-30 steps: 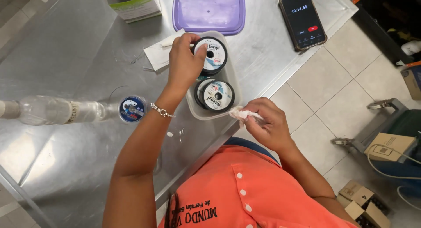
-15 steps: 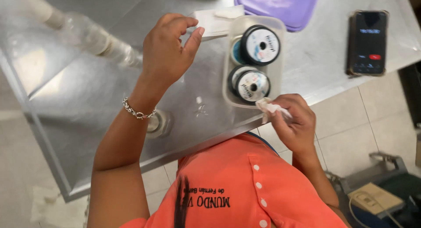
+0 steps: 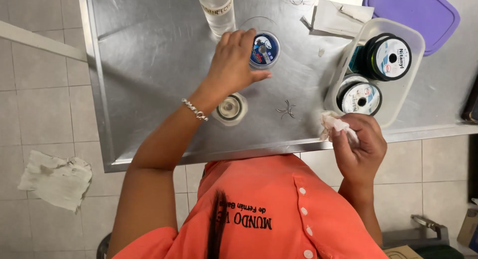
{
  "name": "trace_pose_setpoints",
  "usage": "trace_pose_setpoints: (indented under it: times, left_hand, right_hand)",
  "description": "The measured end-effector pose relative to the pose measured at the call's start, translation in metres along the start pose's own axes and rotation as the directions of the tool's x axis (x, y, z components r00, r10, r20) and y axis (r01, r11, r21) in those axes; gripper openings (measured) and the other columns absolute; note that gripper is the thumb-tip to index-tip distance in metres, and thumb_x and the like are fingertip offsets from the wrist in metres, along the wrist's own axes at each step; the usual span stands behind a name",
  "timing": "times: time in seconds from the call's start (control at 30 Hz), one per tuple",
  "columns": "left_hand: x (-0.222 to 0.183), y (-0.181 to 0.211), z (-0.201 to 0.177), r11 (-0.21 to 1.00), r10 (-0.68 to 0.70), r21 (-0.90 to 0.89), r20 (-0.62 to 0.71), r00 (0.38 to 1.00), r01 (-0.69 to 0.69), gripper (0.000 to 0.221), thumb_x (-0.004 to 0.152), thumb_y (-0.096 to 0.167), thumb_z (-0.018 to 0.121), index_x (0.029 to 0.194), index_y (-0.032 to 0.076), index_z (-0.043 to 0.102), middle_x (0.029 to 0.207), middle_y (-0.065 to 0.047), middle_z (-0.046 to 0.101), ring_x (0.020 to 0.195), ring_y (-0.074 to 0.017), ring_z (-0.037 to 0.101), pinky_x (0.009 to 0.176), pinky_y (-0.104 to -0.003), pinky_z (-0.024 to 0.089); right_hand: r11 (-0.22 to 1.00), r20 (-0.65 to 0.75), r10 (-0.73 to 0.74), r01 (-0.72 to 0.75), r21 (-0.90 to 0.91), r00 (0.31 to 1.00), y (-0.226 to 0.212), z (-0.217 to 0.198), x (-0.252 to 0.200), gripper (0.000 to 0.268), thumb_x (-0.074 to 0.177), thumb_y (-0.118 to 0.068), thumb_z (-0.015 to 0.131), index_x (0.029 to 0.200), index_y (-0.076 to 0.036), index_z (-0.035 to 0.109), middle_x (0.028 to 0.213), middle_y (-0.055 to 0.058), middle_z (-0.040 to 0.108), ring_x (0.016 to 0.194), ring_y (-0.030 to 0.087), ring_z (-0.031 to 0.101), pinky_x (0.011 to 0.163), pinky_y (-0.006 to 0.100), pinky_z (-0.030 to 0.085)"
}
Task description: Cleaning various spools and small parts using a spray bottle and a cloth on a metal workbench.
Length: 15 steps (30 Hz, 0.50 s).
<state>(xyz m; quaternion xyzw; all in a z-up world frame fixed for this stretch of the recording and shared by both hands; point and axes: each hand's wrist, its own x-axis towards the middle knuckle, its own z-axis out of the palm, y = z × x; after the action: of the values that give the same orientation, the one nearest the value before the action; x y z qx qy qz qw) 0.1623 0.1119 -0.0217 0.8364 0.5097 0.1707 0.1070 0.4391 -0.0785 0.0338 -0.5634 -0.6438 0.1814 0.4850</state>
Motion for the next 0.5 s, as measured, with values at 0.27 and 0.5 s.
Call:
trace_pose_setpoints:
  times: [0.27,0.5]
  left_hand:
    - [0.012,-0.015,0.019,0.986,0.138,-0.09,-0.012,0.99,-0.139,0.116,0.07,0.049,0.097,0.154,0.005,0.03,0.132,-0.013,0.054,0.121,-0.0318,0.051,0.108,-0.045,0.042]
    - [-0.066,-0.016,-0.067,0.794,0.464,-0.37,-0.143,0.874,-0.482,0.13,0.082,0.031,0.104,0.165,0.011,0.007,0.143,-0.013,0.047,0.128,-0.0293,0.053,0.118,-0.041,0.047]
  right_hand:
    - [0.974,-0.096,0.22,-0.224,-0.036,0.971,-0.035,0.05,-0.033,0.009,0.104,-0.008,0.064,0.108,0.0,0.066,0.112,0.015,0.064,0.105,0.025,0.062,0.084,0.033,0.049]
    - [0.603,-0.039,0.604,-0.425,0.675,0.796,-0.037,0.12,-0.018,0.058,0.088,-0.034,0.079,0.132,-0.009,0.05,0.122,0.014,0.069,0.108,0.023,0.071,0.093,0.034,0.059]
